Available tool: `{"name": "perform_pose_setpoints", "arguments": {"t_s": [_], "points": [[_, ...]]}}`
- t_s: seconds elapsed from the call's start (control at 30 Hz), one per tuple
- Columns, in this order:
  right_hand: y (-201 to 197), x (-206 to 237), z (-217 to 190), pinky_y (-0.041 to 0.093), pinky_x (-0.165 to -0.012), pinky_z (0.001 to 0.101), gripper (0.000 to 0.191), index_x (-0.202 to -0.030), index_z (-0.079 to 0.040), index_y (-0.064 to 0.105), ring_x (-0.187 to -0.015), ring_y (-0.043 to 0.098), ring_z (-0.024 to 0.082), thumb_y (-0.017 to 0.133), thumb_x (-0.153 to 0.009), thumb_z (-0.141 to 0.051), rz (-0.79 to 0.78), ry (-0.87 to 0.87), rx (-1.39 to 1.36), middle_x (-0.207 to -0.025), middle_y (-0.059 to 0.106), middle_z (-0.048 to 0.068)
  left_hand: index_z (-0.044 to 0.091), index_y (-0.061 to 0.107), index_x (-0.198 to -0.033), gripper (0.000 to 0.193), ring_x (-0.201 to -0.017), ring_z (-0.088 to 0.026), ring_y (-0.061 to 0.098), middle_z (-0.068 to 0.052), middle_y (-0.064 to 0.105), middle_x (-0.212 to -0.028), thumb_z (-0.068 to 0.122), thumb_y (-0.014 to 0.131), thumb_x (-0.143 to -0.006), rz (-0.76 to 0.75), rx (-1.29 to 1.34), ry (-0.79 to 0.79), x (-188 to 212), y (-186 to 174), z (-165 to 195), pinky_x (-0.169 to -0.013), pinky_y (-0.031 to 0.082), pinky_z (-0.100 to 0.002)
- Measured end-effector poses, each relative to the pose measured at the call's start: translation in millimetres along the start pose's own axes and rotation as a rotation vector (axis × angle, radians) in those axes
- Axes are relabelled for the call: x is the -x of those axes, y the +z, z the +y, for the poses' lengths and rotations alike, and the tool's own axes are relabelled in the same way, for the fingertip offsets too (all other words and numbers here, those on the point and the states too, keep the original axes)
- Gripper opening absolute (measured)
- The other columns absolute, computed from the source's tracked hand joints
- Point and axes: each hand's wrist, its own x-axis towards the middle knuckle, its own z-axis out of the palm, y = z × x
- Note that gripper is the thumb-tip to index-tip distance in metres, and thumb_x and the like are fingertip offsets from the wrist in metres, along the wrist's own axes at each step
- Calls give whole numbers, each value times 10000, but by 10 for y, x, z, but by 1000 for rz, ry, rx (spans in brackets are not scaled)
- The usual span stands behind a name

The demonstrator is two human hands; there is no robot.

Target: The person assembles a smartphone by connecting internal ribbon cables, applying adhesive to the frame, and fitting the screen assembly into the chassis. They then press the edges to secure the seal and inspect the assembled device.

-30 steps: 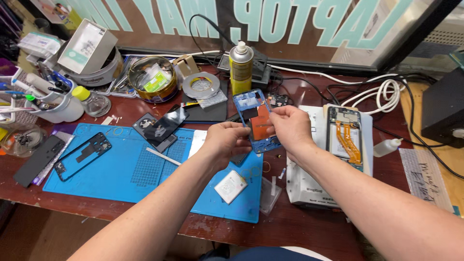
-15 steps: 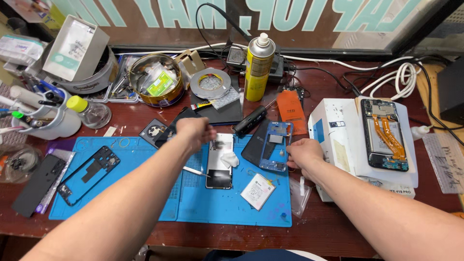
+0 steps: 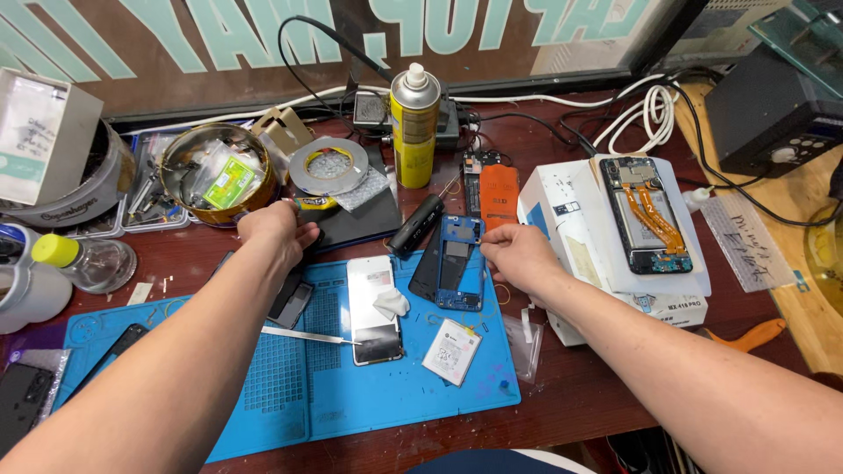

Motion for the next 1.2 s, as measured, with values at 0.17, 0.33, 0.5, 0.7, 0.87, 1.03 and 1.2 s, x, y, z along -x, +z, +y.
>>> {"name": "perform_pose_setpoints", "arguments": {"t_s": [0.17, 0.33, 0.5, 0.7, 0.87, 1.03, 1.2], "points": [[-133, 63, -516, 591, -688, 293, 344, -1210, -40, 715, -803, 710, 120, 689, -891, -166, -41, -289, -19, -986, 763, 55, 43, 791, -868, 258, -650, -243, 693, -173, 749, -769, 283, 743, -948, 232, -600, 756, 906, -374, 333, -695, 550, -389], [-358, 207, -965, 557, -664, 317, 609, -1326, -80, 625, -715, 653, 163, 814, -764, -219, 54, -818, 271, -1039, 712, 79, 69, 803, -893, 259, -678, -251, 720, -133, 755, -775, 324, 761, -893, -238, -789, 1241, 1757, -75, 562, -654, 553, -411], [-817, 313, -906, 561, -729, 287, 317, -1135, -62, 738, -783, 703, 124, 777, -868, -229, 31, -801, 327, -925, 779, 86, 22, 773, -941, 229, -665, -193, 718, -104, 750, -758, 247, 747, -904, -571, -551, 986, 2563, 668, 368, -572, 554, -326], [-1629, 503, -375, 541, -643, 307, 181, -1064, -23, 634, -775, 690, 176, 623, -988, -187, -55, -378, -521, -957, 710, 83, 38, 670, -1136, 334, -757, -126, 725, -46, 749, -944, 78, 757, -815, -947, -332, 613, 3059, 1230, -116, -571, 605, -290], [-1875, 639, -29, 601, -728, 331, 150, -1079, -31, 619, -832, 716, 204, 585, -998, -152, -65, -305, -853, -1009, 710, 102, 1, 674, -1047, 280, -695, -154, 727, -77, 735, -857, 118, 800, -826, -1106, -209, 431, 3281, 1559, -494, -592, 607, -283], [-1986, 668, 112, 588, -757, 319, 136, -1078, -30, 630, -862, 694, 190, 594, -999, -135, -135, -290, -939, -1000, 702, 85, -3, 701, -961, 262, -624, -113, 665, -47, 719, -800, 182, 834, -832, -1024, -317, 578, 3481, 1750, -616, -555, 567, -264], [-2151, 647, 138, 587, -755, 313, 212, -1078, 8, 652, -873, 681, 191, 632, -986, -182, -248, -264, -954, -1004, 709, 96, -2, 695, -970, 203, -587, -106, 638, -54, 707, -769, 185, 744, -910, -987, -322, 577, 3578, 1862, -645, -521, 553, -268]]}}
